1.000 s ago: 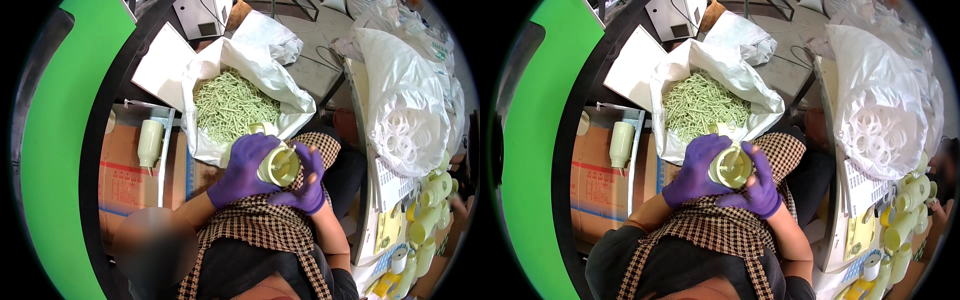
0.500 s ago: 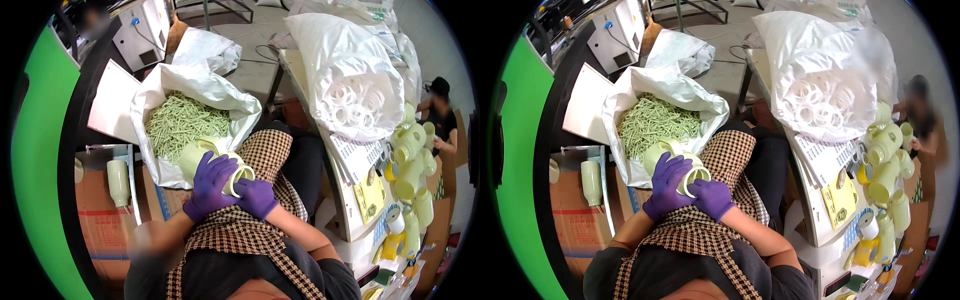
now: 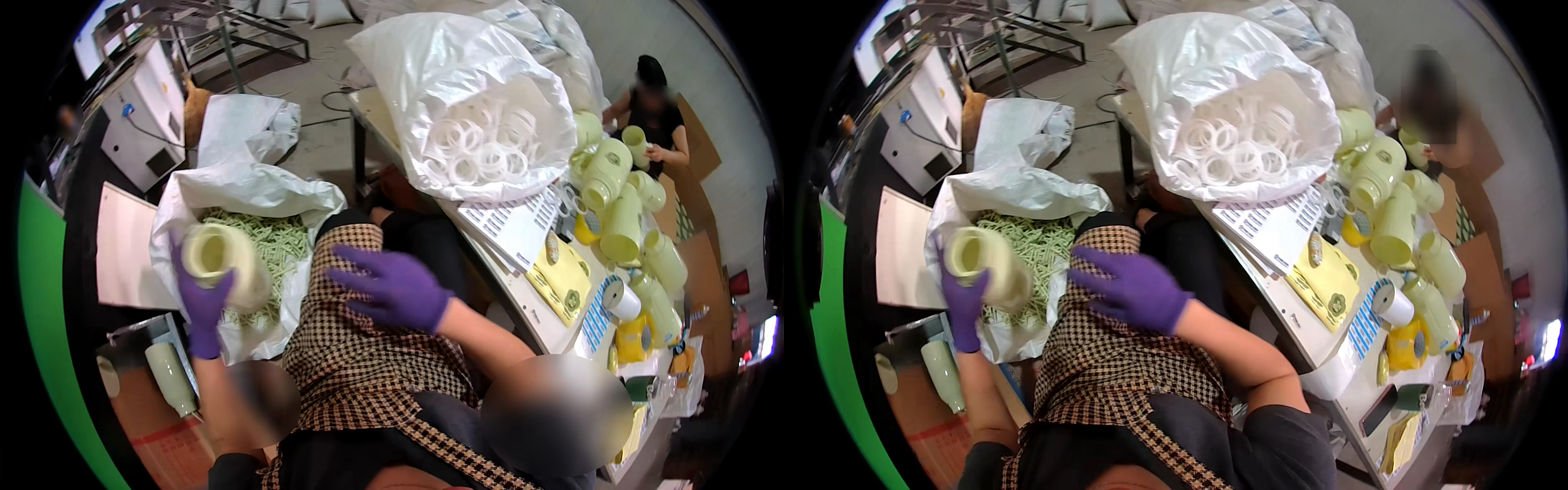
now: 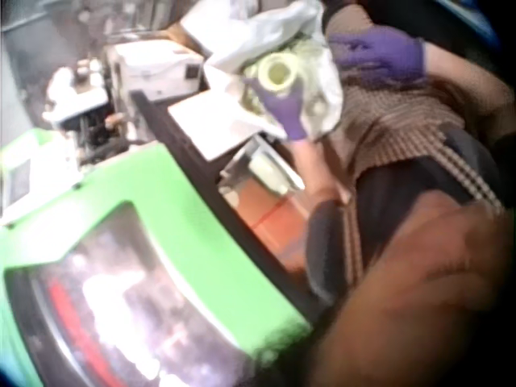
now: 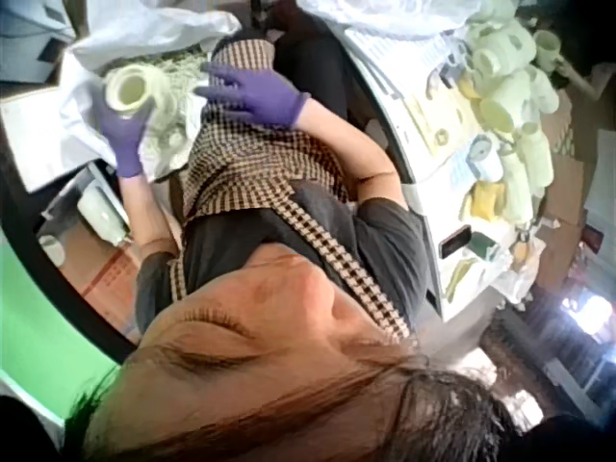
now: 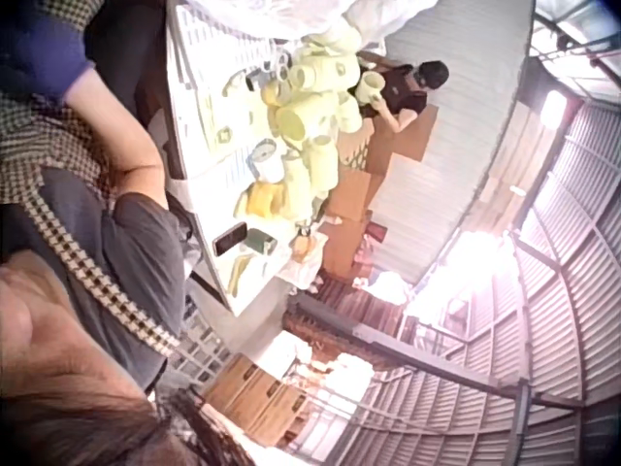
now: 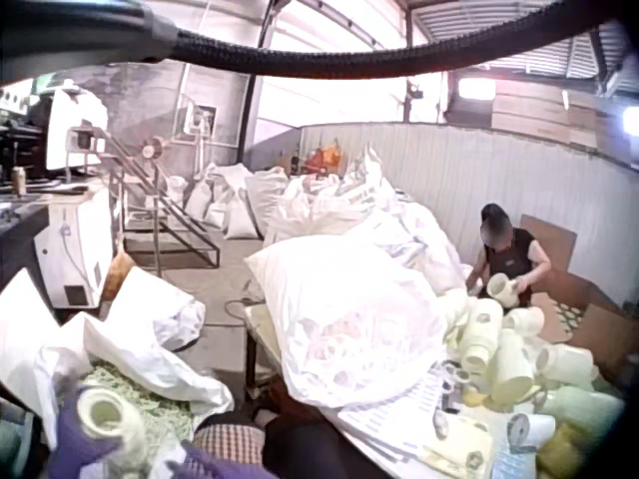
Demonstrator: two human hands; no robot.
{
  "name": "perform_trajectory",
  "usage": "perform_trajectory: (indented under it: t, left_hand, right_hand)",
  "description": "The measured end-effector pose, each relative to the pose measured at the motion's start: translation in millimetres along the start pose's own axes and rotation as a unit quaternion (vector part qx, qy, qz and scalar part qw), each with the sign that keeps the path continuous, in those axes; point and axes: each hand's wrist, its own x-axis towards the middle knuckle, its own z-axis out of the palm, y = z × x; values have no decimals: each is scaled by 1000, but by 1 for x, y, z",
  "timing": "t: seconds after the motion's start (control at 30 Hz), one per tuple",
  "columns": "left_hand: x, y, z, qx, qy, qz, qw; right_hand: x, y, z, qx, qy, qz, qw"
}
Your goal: The person assembles components of a thermos flask by hand, including inserting a filter, applying adhesive labels, and placing finished units into a bin.
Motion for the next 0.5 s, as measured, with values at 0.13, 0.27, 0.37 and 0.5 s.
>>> perform_trajectory:
  t: [0.13,0.27,0.37,0.5]
  left_hand:
    - [26,41,-74,1,187,40,982]
    - [11,51,-71,211,162,150,952]
    - [-9,33,-20,172,39,171,969]
    - [-54,57,48,181,-64,225,955]
  right_hand:
    - [-82,23,-100,-243,248,223,911]
    - [-184,113,-189,-413,267,417,765]
    - [-241,172,-221,-452,177,496,720]
    - [-266,208,-235,-441,119,556,695]
